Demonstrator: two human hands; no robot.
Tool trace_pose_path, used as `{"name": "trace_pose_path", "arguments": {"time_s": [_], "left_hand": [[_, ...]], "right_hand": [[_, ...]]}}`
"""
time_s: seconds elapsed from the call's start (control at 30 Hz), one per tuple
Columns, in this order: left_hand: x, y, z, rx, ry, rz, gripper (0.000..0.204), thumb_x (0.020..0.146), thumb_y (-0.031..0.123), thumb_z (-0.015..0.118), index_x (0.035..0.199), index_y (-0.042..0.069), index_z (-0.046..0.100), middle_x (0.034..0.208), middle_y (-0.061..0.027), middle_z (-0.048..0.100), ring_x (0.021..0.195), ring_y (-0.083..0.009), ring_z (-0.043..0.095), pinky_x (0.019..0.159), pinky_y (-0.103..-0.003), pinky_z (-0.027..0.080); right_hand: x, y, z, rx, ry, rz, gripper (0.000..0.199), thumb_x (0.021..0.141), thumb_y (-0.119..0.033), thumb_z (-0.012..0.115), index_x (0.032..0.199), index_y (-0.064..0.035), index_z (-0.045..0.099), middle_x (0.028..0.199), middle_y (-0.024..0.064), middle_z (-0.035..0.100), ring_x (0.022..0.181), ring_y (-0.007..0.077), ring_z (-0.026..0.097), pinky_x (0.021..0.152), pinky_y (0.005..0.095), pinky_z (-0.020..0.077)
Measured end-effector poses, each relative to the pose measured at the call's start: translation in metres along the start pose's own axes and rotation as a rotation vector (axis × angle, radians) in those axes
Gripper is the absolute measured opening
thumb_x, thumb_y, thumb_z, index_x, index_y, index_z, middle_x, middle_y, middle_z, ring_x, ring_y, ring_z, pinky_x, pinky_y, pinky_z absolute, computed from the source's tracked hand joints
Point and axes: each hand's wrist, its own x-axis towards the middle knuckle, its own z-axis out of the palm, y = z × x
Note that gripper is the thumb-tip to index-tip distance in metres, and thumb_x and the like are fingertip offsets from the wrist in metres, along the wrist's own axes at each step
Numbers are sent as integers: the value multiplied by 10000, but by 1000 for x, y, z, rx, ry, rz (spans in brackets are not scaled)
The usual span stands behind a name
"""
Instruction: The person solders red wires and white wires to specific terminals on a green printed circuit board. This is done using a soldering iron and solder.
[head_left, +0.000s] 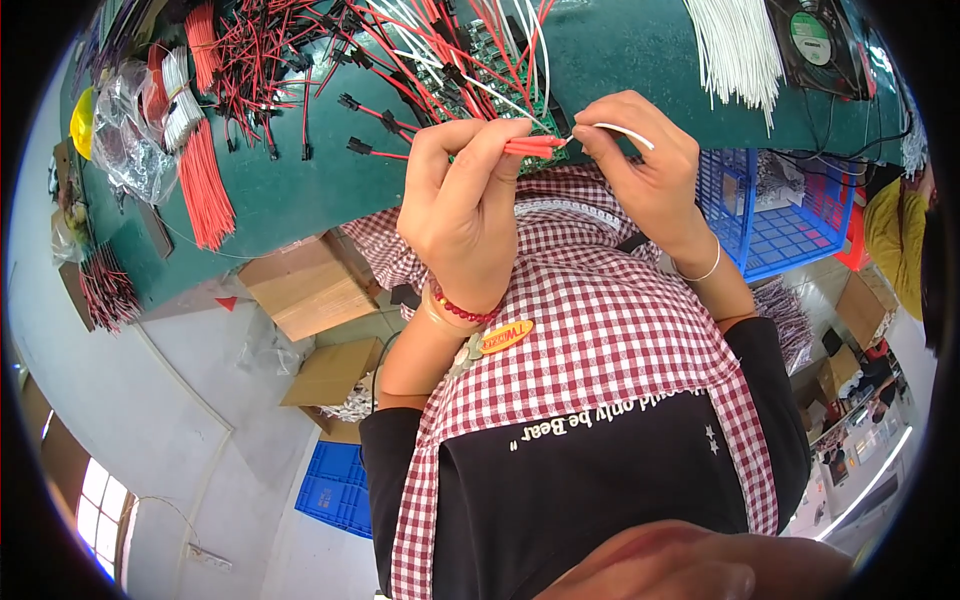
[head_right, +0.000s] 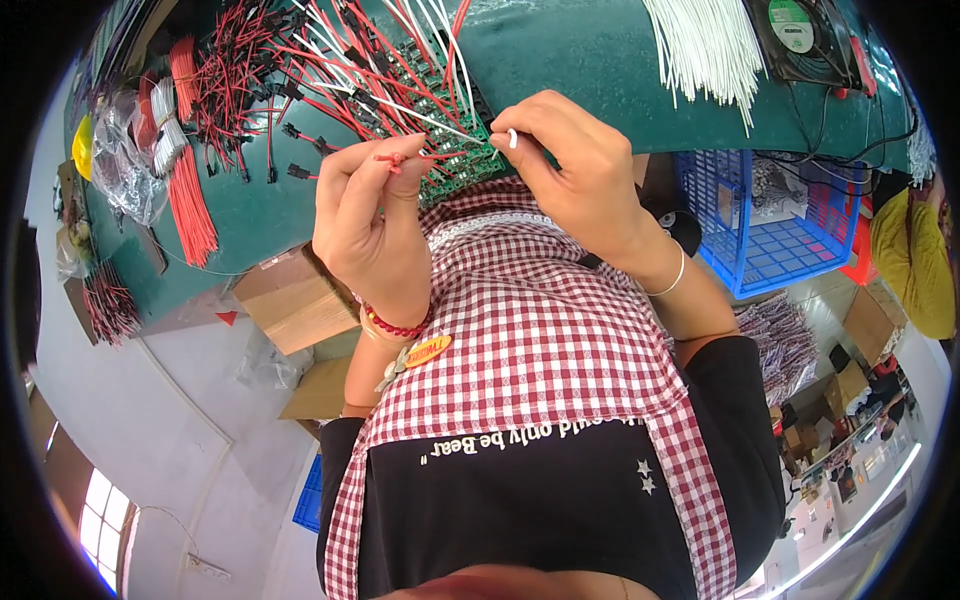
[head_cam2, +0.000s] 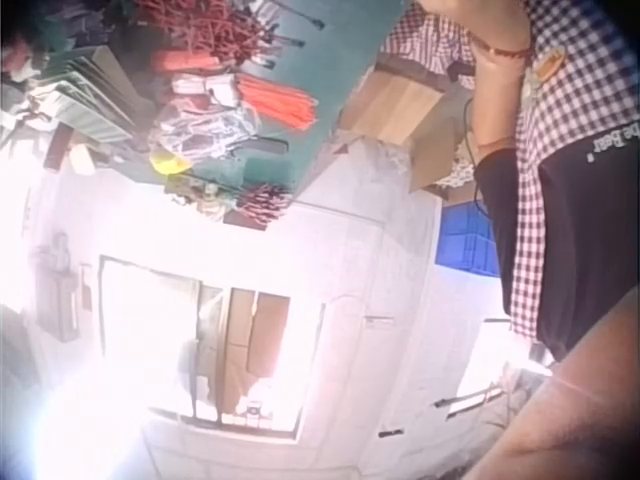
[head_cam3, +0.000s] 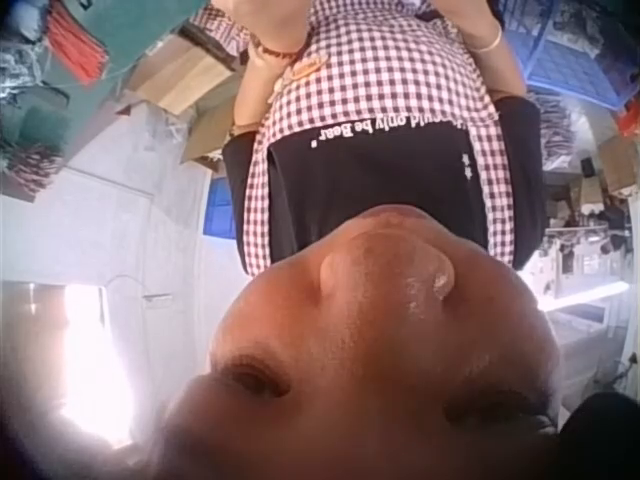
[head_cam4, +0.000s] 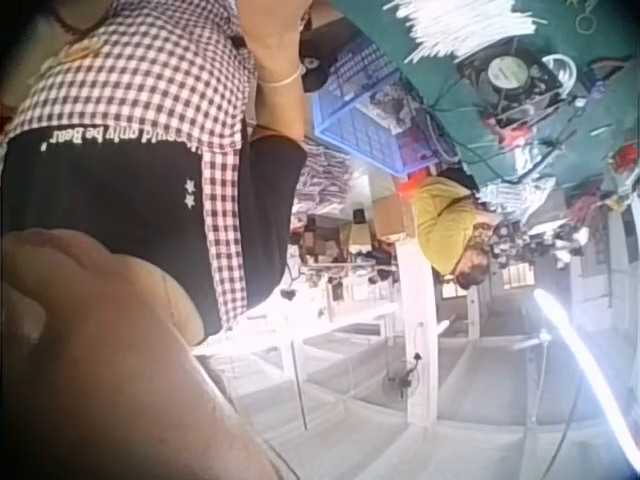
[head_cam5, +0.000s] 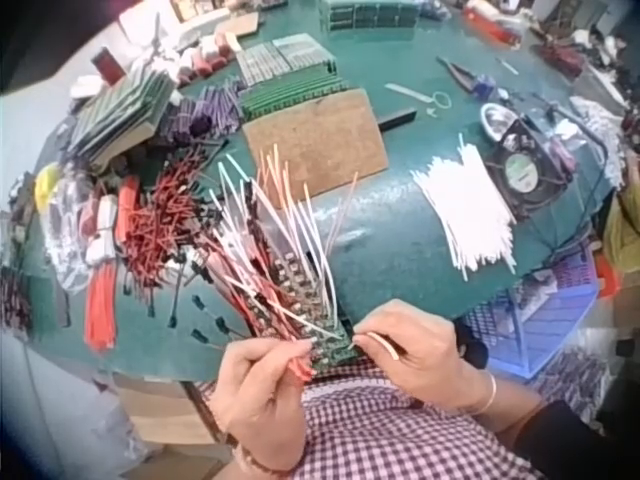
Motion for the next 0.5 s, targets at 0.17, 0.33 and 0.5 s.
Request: {"name": "trace_pose_path", "arguments": {"time_s": [0.17, 0.33, 0.5], "left_hand": [[-1, -3, 7, -79, 51, -3, 188, 823, -18, 717, 1003, 35, 721, 866, -65, 597, 688, -142, 580, 588, -254, 465], [-2, -7, 11, -72, 51, -9, 185, 824, -11, 721, 1002, 38, 722, 864, -62, 595, 677, -137, 575, 578, -252, 462], [-1, -7, 13, -80, 61, -17, 181, 825, -3, 723, 1000, 44, 723, 861, -59, 593, 666, -133, 570, 566, -251, 460]], "right_hand": [[0, 0, 0, -28, 3, -42, 132, 792, 72, 696, 893, 11, 637, 783, 103, 628, 647, 208, 611, 557, 288, 472], [-1, 2, 1, -39, 5, -67, 140, 789, 77, 693, 896, 9, 633, 788, 102, 627, 635, 209, 607, 546, 293, 468], [-1, 0, 0, -34, 1, -83, 141, 788, 71, 700, 893, 8, 630, 787, 102, 626, 636, 211, 606, 547, 294, 467]]}}
